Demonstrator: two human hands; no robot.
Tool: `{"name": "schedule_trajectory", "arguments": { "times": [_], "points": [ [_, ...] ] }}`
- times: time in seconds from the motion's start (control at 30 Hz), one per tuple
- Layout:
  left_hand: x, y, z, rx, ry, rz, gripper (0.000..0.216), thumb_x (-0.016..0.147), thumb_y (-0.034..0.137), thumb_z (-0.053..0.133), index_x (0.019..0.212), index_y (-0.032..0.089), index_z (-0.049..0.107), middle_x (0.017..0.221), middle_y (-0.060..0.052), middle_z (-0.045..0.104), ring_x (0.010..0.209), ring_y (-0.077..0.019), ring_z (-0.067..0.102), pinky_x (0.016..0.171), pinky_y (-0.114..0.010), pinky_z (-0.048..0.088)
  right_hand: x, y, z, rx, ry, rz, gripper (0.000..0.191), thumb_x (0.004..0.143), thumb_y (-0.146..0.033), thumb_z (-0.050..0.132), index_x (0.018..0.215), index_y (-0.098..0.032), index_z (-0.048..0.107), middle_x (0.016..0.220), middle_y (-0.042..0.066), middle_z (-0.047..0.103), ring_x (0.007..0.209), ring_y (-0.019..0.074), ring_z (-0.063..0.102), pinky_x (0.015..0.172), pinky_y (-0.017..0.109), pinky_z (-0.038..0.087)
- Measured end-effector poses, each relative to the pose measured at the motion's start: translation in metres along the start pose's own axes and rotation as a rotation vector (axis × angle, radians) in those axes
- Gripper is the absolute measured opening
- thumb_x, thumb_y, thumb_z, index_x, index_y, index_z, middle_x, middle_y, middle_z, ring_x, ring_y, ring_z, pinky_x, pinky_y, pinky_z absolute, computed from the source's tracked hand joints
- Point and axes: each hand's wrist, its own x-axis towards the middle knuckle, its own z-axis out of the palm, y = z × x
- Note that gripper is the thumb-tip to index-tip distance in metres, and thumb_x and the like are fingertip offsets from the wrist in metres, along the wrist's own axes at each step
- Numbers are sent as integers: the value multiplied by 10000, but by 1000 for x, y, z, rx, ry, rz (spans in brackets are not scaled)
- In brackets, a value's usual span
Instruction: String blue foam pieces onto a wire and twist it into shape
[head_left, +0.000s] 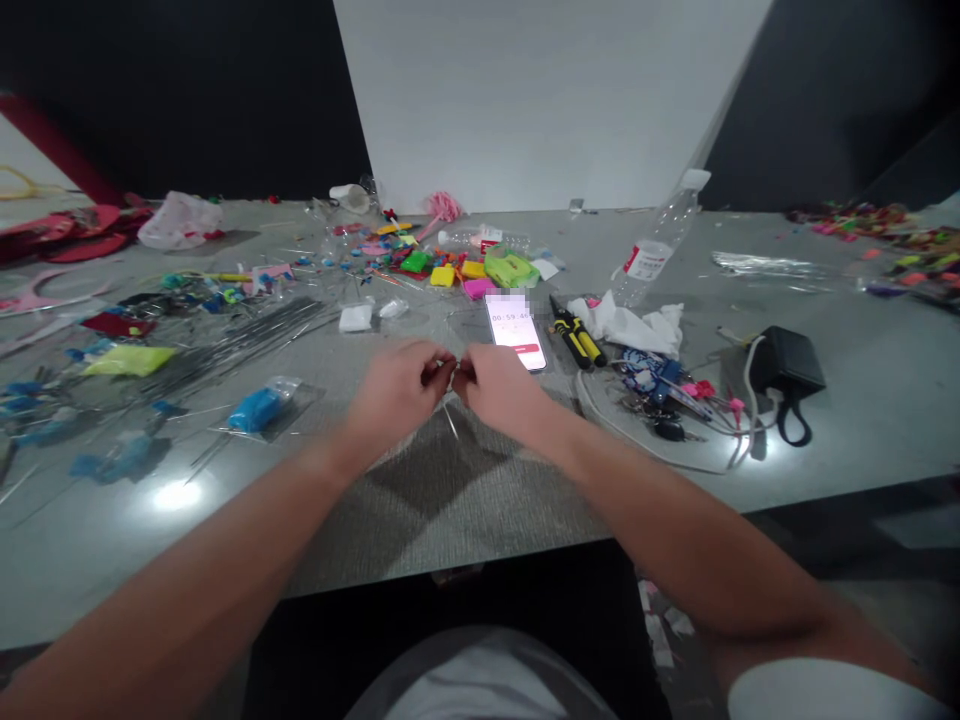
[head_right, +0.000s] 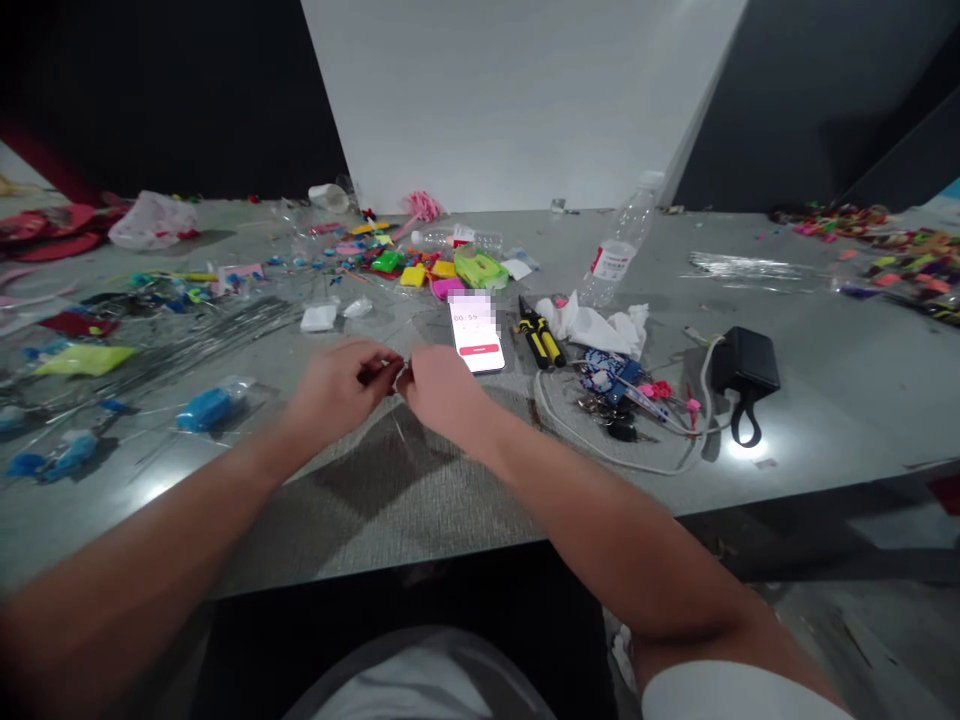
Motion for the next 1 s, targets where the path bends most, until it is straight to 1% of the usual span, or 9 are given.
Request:
{"name": "schedule_trajectory", "arguments": {
  "times": [0.13, 0.23, 0.3, 0.37, 0.47, 0.63, 0.77, 0.87, 1.0],
  "points": [
    [4, -6, 0, -32, -69, 24, 121, 908, 270, 600, 873, 230, 709, 786, -35, 694, 726, -192, 622, 678, -316, 464, 0, 3, -6, 109, -34, 54, 203, 731, -156, 679, 590, -209, 543, 566, 19, 576, 560, 150, 486, 554, 302, 316],
    [5, -9, 0, -63, -83, 25, 137, 914, 269, 587, 879, 227, 712, 832, -44, 694, 774, -196, 631, 683, -310, 467, 1, 6, -7, 180, 5, 99, 199, 659, -180, 722, 581, -208, 542, 575, 10, 576, 567, 145, 484, 535, 293, 314],
    [6, -10, -2, -87, -77, 15, 141, 915, 271, 585, 877, 223, 713, 848, -48, 693, 804, -201, 638, 699, -311, 476, 2, 8, -8, 243, 24, 112, 200, 652, -198, 722, 589, -210, 532, 583, 2, 576, 569, 140, 488, 525, 284, 316],
    [6, -12, -4, -118, -62, -9, 132, 911, 284, 599, 887, 222, 712, 838, -46, 690, 788, -197, 644, 697, -310, 488, 4, 11, -8, 332, 1, 107, 170, 681, -218, 708, 629, -208, 546, 590, -9, 583, 566, 134, 509, 515, 270, 335],
    [7, -16, -6, -199, -52, -73, 122, 911, 311, 616, 926, 223, 699, 766, -23, 687, 678, -172, 654, 639, -291, 507, 8, 16, -8, 496, -79, 89, 89, 761, -241, 668, 752, -209, 586, 603, -28, 595, 540, 121, 543, 493, 248, 377],
    [10, -20, -2, -355, -72, -165, 128, 913, 338, 618, 922, 225, 677, 713, -4, 683, 574, -148, 667, 561, -263, 535, 15, 23, -3, 708, -156, 87, 92, 880, -300, 616, 852, -227, 568, 584, -66, 518, 482, 97, 467, 461, 235, 355],
    [11, -20, -5, -403, -46, -207, 112, 892, 330, 646, 889, 218, 659, 729, -3, 662, 574, -149, 674, 547, -264, 540, 17, 26, -4, 793, -175, 86, 150, 897, -368, 649, 879, -224, 613, 595, -68, 482, 485, 93, 424, 464, 238, 326],
    [11, -19, -8, -430, -28, -224, 86, 892, 303, 643, 898, 218, 644, 742, 1, 638, 579, -143, 677, 556, -263, 552, 17, 28, -6, 826, -173, 79, 158, 889, -364, 681, 888, -210, 645, 587, -68, 478, 493, 91, 416, 473, 238, 324],
    [11, -19, -10, -464, -33, -225, 92, 911, 309, 633, 919, 218, 621, 758, 1, 642, 602, -135, 671, 568, -256, 544, 16, 28, -1, 853, -140, 90, 168, 895, -356, 681, 858, -207, 613, 627, -53, 530, 534, 96, 479, 498, 233, 393]
  ]
}}
